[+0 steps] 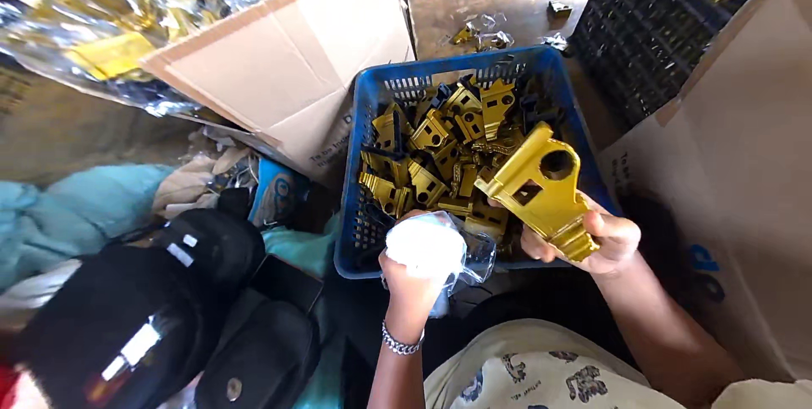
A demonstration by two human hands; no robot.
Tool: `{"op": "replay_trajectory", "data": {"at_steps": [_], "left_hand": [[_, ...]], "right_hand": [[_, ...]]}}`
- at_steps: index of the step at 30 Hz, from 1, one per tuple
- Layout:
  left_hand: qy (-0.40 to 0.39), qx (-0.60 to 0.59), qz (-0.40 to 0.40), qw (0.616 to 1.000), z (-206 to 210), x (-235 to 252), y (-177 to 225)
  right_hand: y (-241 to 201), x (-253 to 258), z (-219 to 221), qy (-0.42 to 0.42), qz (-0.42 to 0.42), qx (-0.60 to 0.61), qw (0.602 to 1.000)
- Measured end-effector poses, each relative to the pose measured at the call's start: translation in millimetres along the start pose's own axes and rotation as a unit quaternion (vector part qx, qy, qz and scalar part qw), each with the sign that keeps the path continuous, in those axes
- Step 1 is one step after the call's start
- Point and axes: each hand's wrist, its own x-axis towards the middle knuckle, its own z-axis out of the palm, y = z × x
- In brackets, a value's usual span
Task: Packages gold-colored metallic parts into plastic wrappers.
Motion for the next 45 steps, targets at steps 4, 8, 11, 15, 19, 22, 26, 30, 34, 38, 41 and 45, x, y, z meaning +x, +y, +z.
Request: {"op": "replay_trajectory", "data": {"at_steps": [4,8,11,15,19,22,26,30,34,38,41,45], "left_hand": [[0.007,-0.008,0.012,1.0,0,-4,-4],[0.002,-0.021,0.003,1.0,3,-7,3],[0.009,-0.037,-0.134,0.99,17,-12,26],[0.004,-0.14,-0.222,0.965,21,-7,30],[-0.035,0.008,-0.111,0.993,11,-2,31],[-0.085,0.114,-0.03,0.989,3,5,20],[-0.134,0.091,-0.001,0.987,-1,14,11],[-0.127,0.117,0.047,0.984,1,23,10],[-0.134,0.067,0.033,0.988,0,24,4],[-0.151,-0.004,-0.032,0.988,2,23,0],[-0.143,0.007,-0.03,0.989,8,20,3],[-0.113,0.056,-0.005,0.992,7,26,-2]], "right_hand": [[1,-12,6,0.041,0.07,-0.035,0.996],[-10,-6,28,0.077,0.233,-0.156,0.957],[0,11,41,0.188,0.274,-0.346,0.878],[16,22,41,0.108,0.265,-0.699,0.656],[25,19,34,0.029,0.342,-0.676,0.652],[12,18,34,0.147,0.261,-0.622,0.723],[8,11,36,0.121,0.098,-0.629,0.762],[8,5,26,0.108,-0.001,-0.652,0.751],[4,1,28,0.087,-0.04,-0.681,0.726],[2,-2,31,0.038,-0.092,-0.737,0.669],[3,-3,33,0.014,-0.111,-0.767,0.631],[-5,-10,35,0.023,-0.123,-0.767,0.63]]}}
